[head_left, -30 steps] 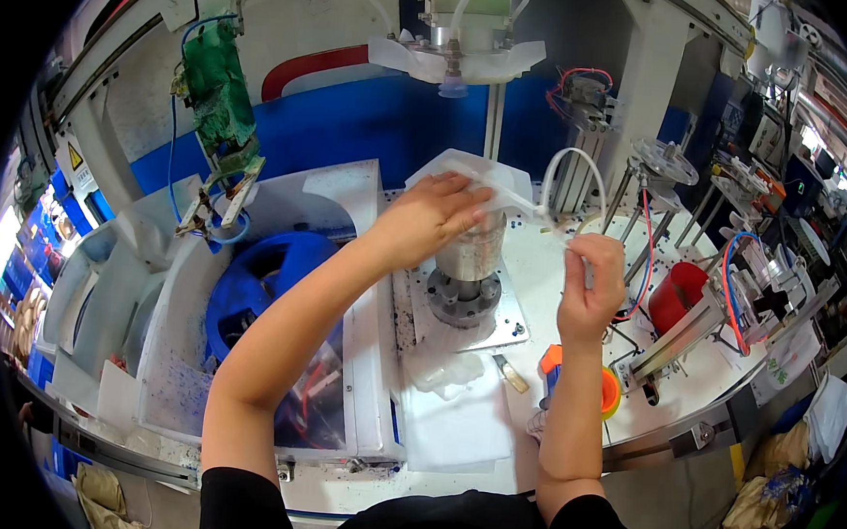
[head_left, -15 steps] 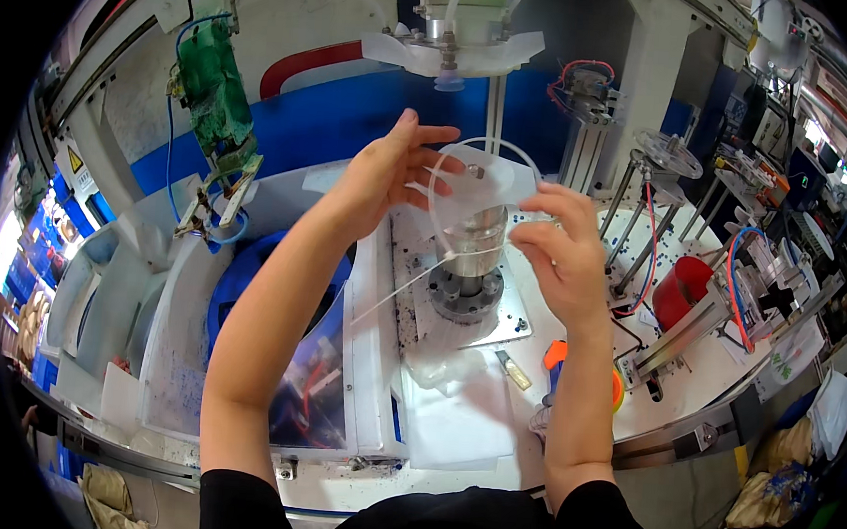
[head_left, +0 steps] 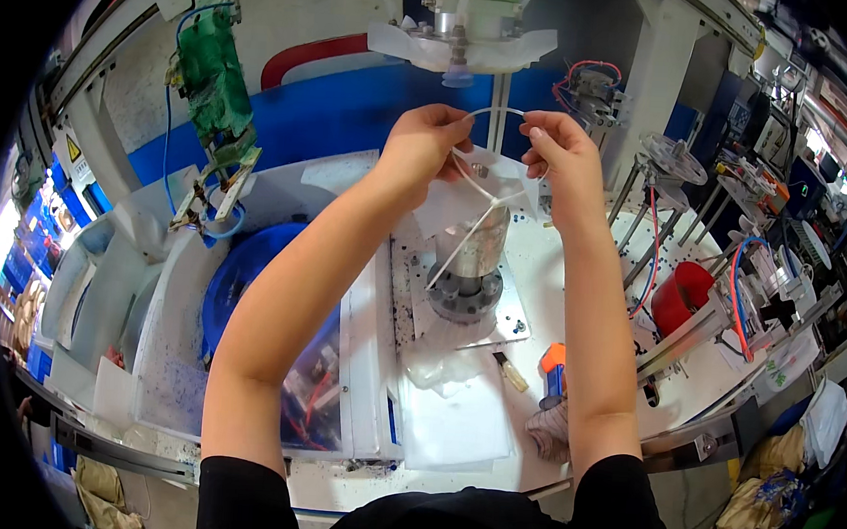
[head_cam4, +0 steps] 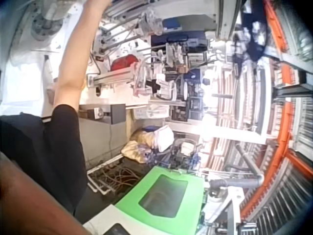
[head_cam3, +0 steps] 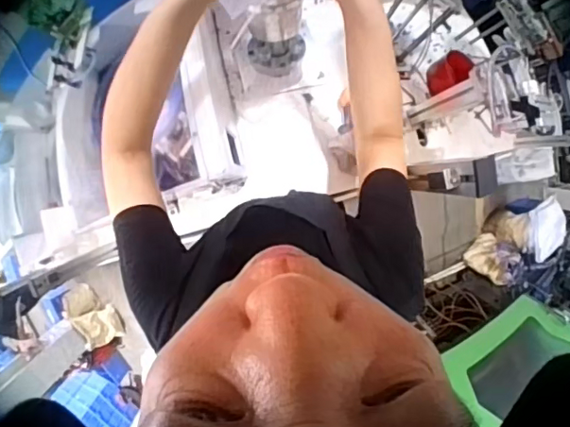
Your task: The person places a blue plastic bin on the floor and walks to a machine. They pick up a white plastic sheet and wrap it around a cylindrical component on the machine, securing it with a tie. The person then walks to a large bag and uses a metal tube to scoop blue pellets into it.
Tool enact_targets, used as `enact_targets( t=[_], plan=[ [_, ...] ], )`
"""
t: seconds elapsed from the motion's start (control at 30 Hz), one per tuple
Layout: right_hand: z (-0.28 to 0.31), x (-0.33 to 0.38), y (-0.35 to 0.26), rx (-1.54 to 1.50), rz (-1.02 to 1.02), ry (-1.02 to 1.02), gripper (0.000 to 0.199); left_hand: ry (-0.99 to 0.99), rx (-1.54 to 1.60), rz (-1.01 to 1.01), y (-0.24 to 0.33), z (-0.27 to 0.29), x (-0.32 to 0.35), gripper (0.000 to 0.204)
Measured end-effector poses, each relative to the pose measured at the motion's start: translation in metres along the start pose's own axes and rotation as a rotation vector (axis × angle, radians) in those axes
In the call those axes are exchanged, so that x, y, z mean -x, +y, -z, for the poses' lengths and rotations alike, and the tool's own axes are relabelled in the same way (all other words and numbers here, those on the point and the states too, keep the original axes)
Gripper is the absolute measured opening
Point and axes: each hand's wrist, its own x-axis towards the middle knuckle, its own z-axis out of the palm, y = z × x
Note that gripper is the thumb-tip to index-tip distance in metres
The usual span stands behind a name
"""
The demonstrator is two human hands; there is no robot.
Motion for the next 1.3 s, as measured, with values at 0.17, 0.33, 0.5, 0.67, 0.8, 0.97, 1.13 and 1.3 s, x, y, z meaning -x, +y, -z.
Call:
enact_targets(
  t=[0.17, 0.33, 0.5, 0.67, 0.8, 0.97, 1.13, 1.3],
  plan=[
    [-0.01, -0.038, 0.019, 0.522, 0.171, 0.026, 0.021, 0.198, -0.463, -0.161, -0.009, 0.013, -0.028, 0.02],
    [-0.006, -0.052, 0.034, 0.988, 0.389, -0.054, 0.023, 0.31, -0.965, -0.428, -0.039, 0.025, -0.046, 0.019],
    [-0.009, -0.044, 0.036, 1.157, 0.256, -0.049, 0.018, 0.249, -1.074, -0.343, -0.038, 0.022, -0.029, 0.02],
    [-0.011, -0.045, 0.044, 1.152, 0.215, -0.126, 0.018, 0.239, -1.082, -0.277, -0.047, 0.026, -0.028, 0.019],
    [-0.008, -0.043, 0.051, 1.16, 0.306, -0.109, 0.019, 0.191, -1.112, -0.33, -0.052, 0.025, -0.029, 0.02],
    [-0.007, -0.042, 0.056, 1.121, 0.367, -0.087, 0.018, 0.204, -1.145, -0.357, -0.058, 0.023, -0.025, 0.02],
    [-0.008, -0.042, 0.054, 1.162, 0.348, -0.103, 0.018, 0.208, -1.179, -0.36, -0.054, 0.02, -0.019, 0.02],
    [-0.006, -0.039, 0.052, 1.177, 0.355, -0.115, 0.017, 0.204, -1.188, -0.34, -0.055, 0.019, -0.016, 0.019]
  ],
)
